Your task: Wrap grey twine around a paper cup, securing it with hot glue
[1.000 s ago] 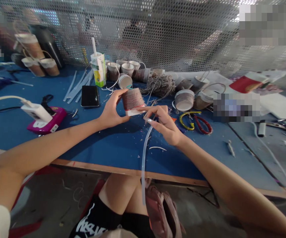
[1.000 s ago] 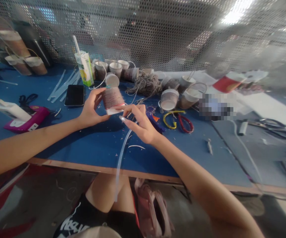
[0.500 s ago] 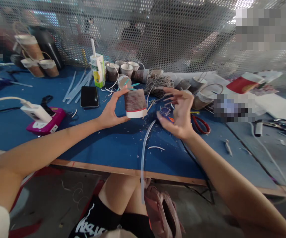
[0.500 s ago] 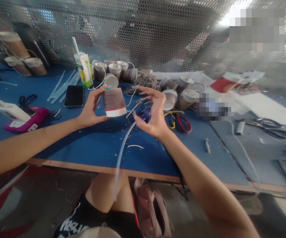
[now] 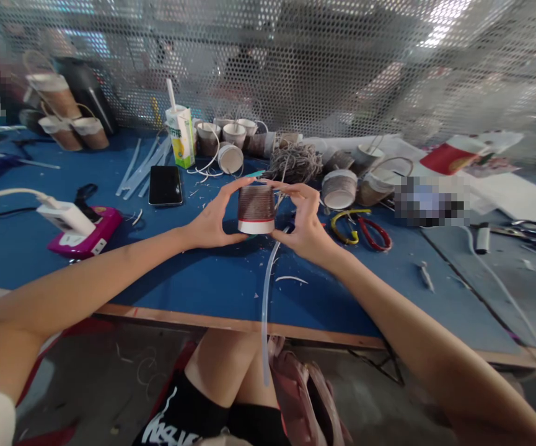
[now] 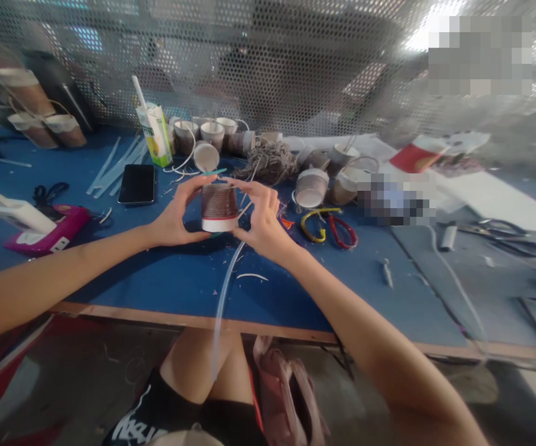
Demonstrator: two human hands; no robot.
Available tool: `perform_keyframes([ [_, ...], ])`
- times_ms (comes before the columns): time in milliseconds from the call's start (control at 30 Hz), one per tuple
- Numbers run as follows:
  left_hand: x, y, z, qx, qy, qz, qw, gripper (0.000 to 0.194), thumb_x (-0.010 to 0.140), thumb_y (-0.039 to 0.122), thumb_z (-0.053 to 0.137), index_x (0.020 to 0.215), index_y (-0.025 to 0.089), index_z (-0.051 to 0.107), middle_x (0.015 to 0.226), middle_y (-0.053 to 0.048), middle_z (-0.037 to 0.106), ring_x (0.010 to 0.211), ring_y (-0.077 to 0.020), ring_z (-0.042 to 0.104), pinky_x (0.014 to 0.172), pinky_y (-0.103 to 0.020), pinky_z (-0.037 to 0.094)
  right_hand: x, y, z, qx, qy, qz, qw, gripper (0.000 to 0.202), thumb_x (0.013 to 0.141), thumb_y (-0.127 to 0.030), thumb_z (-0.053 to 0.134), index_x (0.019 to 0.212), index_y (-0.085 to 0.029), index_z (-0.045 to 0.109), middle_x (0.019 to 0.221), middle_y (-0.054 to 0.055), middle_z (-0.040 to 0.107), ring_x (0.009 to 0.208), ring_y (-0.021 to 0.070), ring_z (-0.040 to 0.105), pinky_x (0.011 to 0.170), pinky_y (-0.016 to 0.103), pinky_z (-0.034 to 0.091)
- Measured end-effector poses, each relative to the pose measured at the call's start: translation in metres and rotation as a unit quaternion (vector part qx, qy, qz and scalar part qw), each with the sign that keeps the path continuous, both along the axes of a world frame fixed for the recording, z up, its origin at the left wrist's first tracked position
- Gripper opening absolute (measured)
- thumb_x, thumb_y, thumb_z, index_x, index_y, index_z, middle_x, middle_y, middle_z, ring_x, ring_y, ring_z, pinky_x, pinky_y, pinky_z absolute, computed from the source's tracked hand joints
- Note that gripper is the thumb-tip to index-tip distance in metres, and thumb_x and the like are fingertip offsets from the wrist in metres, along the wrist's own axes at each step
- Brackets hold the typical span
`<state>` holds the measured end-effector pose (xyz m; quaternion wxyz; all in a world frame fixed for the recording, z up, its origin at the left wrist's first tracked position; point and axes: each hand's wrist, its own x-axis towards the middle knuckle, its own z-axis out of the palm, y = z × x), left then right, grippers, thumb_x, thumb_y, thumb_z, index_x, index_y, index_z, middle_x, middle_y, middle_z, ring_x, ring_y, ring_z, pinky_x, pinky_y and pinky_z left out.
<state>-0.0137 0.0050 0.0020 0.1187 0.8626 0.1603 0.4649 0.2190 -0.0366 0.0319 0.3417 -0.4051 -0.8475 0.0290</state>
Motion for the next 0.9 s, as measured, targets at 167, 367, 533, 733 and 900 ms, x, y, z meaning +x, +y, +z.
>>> perform_keyframes([
  [167, -0.001, -0.002, 0.003, 0.026, -0.009, 0.060, 0.998, 0.094, 0.076, 0.051, 0.073, 0.149, 0.028, 0.018, 0.140, -0.016, 0.046, 0.130, -0.0319, 0.051, 0.108, -0.051, 0.046, 0.006, 0.004, 0.004, 0.028, -0.025, -0.034, 0.999, 0.082, 0.079, -0.029, 0.068, 0.147, -0.023, 0.022, 0.147, 0.016, 0.041, 0.132, 0.0383, 0.038, 0.107, 0.066, 0.030],
  [367, -0.004, -0.003, 0.004, 0.044, -0.064, 0.093, 0.993, 0.088, 0.078, 0.056, 0.069, 0.147, 0.027, 0.022, 0.137, -0.015, 0.044, 0.128, -0.0288, 0.050, 0.101, -0.043, 0.052, 0.017, 0.016, 0.005, 0.027, -0.078, -0.022, 0.996, 0.032, 0.085, -0.028, 0.063, 0.116, -0.025, 0.059, 0.099, 0.009, 0.071, 0.110, 0.0356, 0.050, 0.097, 0.063, 0.035],
  [533, -0.006, 0.004, -0.002, 0.034, -0.118, 0.133, 0.983, 0.085, 0.078, 0.059, 0.067, 0.144, 0.028, 0.022, 0.138, -0.013, 0.038, 0.134, -0.0290, 0.043, 0.108, -0.044, 0.047, 0.006, 0.007, 0.011, 0.000, 0.003, 0.016, 1.000, 0.016, 0.089, -0.030, 0.057, 0.079, -0.022, 0.067, 0.080, 0.007, 0.070, 0.085, 0.0243, 0.060, 0.080, 0.044, 0.048],
  [733, -0.008, 0.012, -0.009, 0.010, -0.149, 0.140, 0.979, 0.088, 0.077, 0.061, 0.067, 0.143, 0.030, 0.017, 0.143, -0.013, 0.031, 0.139, -0.0317, 0.036, 0.111, -0.049, 0.041, -0.011, -0.012, 0.017, -0.215, 0.180, 0.108, 0.954, 0.024, 0.083, -0.043, 0.066, 0.077, -0.020, 0.066, 0.077, 0.003, 0.070, 0.071, 0.0162, 0.064, 0.069, 0.031, 0.052],
  [900, -0.005, 0.011, -0.010, -0.016, -0.112, 0.085, 0.990, 0.088, 0.077, 0.063, 0.066, 0.142, 0.030, 0.017, 0.142, -0.015, 0.034, 0.138, -0.0311, 0.040, 0.111, -0.049, 0.042, -0.015, -0.013, 0.014, -0.272, 0.226, 0.122, 0.928, 0.026, 0.078, -0.043, 0.072, 0.073, -0.019, 0.066, 0.074, 0.002, 0.070, 0.070, 0.0145, 0.065, 0.070, 0.030, 0.053],
])
